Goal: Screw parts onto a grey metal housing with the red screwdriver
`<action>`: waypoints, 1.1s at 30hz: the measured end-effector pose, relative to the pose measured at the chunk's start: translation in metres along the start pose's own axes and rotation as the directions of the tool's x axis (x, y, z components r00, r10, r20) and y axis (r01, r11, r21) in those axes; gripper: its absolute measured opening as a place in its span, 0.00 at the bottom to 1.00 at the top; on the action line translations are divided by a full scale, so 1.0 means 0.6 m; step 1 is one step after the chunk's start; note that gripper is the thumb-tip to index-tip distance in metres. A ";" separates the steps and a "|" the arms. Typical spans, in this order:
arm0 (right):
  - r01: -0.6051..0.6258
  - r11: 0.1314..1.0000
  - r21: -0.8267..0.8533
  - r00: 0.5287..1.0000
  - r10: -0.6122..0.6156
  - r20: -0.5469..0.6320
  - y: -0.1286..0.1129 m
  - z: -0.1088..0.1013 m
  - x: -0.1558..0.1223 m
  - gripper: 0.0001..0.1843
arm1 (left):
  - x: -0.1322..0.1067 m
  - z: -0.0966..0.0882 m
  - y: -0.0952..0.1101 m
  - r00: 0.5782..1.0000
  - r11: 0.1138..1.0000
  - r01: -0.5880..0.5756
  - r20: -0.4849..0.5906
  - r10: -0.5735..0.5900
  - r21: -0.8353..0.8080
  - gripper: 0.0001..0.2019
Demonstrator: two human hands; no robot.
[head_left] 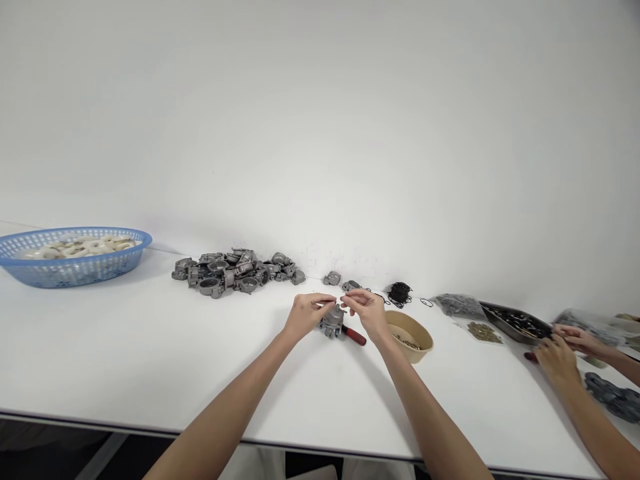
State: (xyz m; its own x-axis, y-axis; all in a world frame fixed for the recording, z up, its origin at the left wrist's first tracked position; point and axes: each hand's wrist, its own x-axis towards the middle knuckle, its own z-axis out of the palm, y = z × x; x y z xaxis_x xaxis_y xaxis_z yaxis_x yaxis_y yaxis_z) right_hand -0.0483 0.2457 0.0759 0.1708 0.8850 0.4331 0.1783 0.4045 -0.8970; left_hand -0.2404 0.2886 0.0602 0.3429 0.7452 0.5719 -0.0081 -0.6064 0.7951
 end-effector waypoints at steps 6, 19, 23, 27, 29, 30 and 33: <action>-0.074 0.997 -0.014 0.995 0.073 -0.065 0.040 -0.029 0.014 0.24 | 0.006 -0.013 -0.015 0.996 0.995 0.078 0.042 -0.076 -0.055 0.13; -0.151 0.988 -0.033 0.984 0.154 0.088 0.085 -0.035 0.012 0.24 | 0.007 -0.047 -0.028 0.958 0.981 0.191 0.209 -0.196 0.045 0.09; -0.192 0.980 -0.042 0.972 0.196 0.127 0.090 -0.033 0.012 0.26 | 0.005 -0.046 -0.026 0.953 0.978 0.160 0.237 -0.189 0.135 0.08; -0.183 0.982 -0.051 0.971 0.189 0.149 0.086 -0.035 0.010 0.24 | 0.004 -0.045 -0.026 0.960 0.970 0.104 0.234 -0.156 0.218 0.09; -0.161 0.984 -0.073 0.971 0.171 0.164 0.080 -0.037 0.007 0.21 | 0.004 -0.046 -0.026 0.963 0.966 0.074 0.234 -0.133 0.247 0.09; -0.144 0.985 -0.099 0.971 0.160 0.177 0.076 -0.038 0.005 0.19 | 0.003 -0.047 -0.025 0.964 0.965 0.062 0.235 -0.125 0.256 0.08; -0.079 0.973 -0.215 0.965 0.129 0.228 0.062 -0.045 0.000 0.16 | 0.003 -0.047 -0.024 0.967 0.960 0.043 0.229 -0.110 0.278 0.08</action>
State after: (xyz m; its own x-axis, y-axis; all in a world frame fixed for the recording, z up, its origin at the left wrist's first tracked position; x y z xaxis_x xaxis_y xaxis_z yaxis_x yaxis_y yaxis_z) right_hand -0.0155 0.2549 0.0448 -0.0332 0.9587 0.2825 0.3684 0.2744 -0.8882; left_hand -0.2660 0.3064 0.0555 0.5476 0.7241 0.4194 0.2679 -0.6265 0.7319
